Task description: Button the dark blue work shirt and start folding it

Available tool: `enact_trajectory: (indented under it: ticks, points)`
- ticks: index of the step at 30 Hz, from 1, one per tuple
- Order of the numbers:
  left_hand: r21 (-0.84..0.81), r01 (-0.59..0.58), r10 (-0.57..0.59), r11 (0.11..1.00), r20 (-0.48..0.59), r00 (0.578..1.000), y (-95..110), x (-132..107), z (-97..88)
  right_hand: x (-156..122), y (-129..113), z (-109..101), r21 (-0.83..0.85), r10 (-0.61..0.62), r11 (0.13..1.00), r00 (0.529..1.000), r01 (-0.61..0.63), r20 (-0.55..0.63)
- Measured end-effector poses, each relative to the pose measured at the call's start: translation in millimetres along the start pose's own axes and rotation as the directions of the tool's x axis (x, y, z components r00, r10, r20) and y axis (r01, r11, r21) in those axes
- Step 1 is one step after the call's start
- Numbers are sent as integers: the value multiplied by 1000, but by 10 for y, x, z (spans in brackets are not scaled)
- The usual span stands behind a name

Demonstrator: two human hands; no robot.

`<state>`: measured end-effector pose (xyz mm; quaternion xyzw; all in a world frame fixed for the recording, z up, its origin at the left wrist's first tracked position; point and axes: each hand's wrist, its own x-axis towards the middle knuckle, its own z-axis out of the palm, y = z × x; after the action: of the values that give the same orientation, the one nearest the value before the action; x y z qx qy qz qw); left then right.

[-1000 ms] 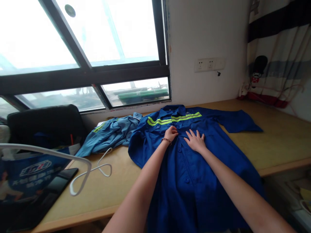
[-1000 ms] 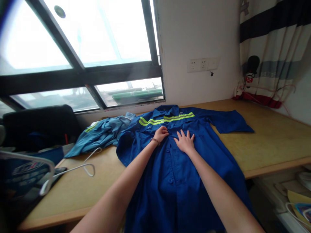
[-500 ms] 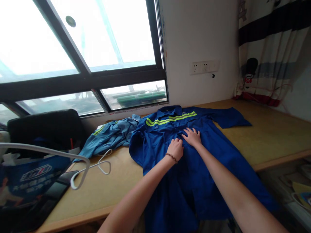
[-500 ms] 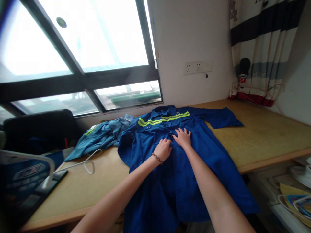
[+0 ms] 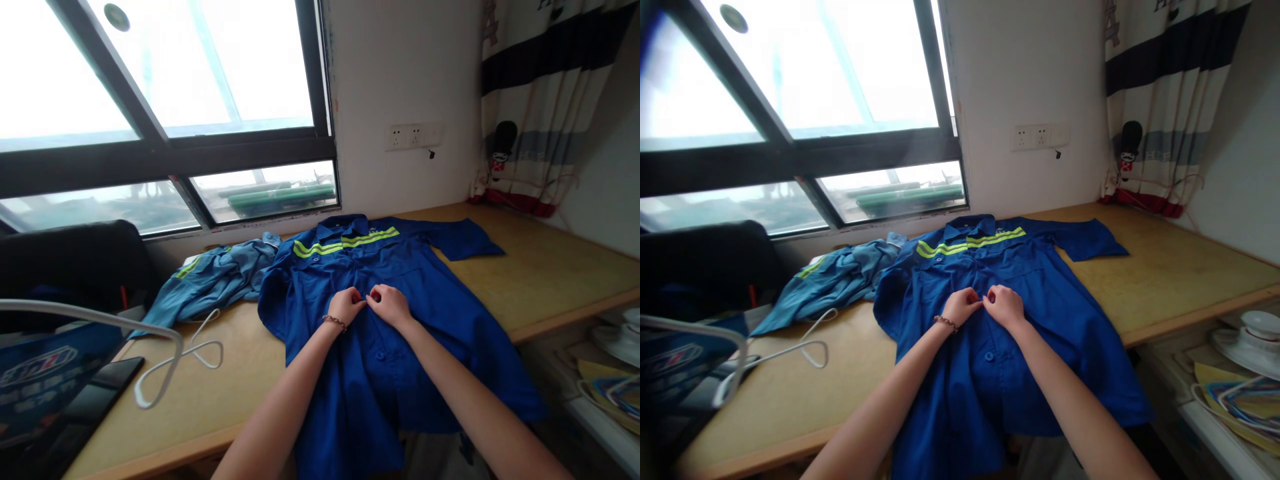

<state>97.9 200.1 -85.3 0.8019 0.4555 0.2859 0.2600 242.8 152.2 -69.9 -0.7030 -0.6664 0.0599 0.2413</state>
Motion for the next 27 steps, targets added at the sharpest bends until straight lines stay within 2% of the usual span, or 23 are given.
enact_trajectory:
  ticks: [2, 5, 10, 12, 14, 16, 18, 20, 22, 24, 27]
  points:
    - [-18, 41, -41, 999, -5, 999, 12, -19, 11, -65, 4, 21, -32, 12, 999, 1000, -11, 29]
    - [-178, 148, -143, 973, 45, 989, 34, -56, 13, -79, 23, 11, -63, -6, 998, 997, 10, 72]
    - [-462, 333, -294, 822, 156, 943, 89, -102, 3, -51, 60, -44, -72, -37, 996, 987, 49, 154]
    - [-523, 383, -336, 762, 187, 923, 114, -102, -5, -41, 98, -49, -2, -54, 998, 980, 56, 194]
    - [-582, 427, -359, 692, 235, 903, 138, -99, -14, -27, 146, -43, 180, -77, 983, 962, 30, 263]
    - [-637, 458, -369, 620, 278, 887, 162, -100, -26, -13, 192, -37, 457, -101, 888, 942, -60, 320]
    - [-685, 472, -378, 555, 298, 877, 185, -107, -38, -3, 228, -49, 700, -81, 688, 937, -194, 340]
    - [-733, 467, -376, 495, 303, 875, 207, -119, -49, -2, 255, -87, 830, -25, 456, 928, -320, 372]
    - [-782, 446, -360, 435, 303, 882, 227, -131, -59, -4, 277, -146, 872, 2, 270, 906, -409, 424]
    - [-826, 417, -330, 379, 300, 895, 245, -143, -68, -6, 293, -210, 882, -24, 156, 891, -445, 454]
    - [-872, 373, -279, 318, 291, 915, 274, -157, -77, -5, 303, -280, 895, -52, 118, 898, -430, 438]
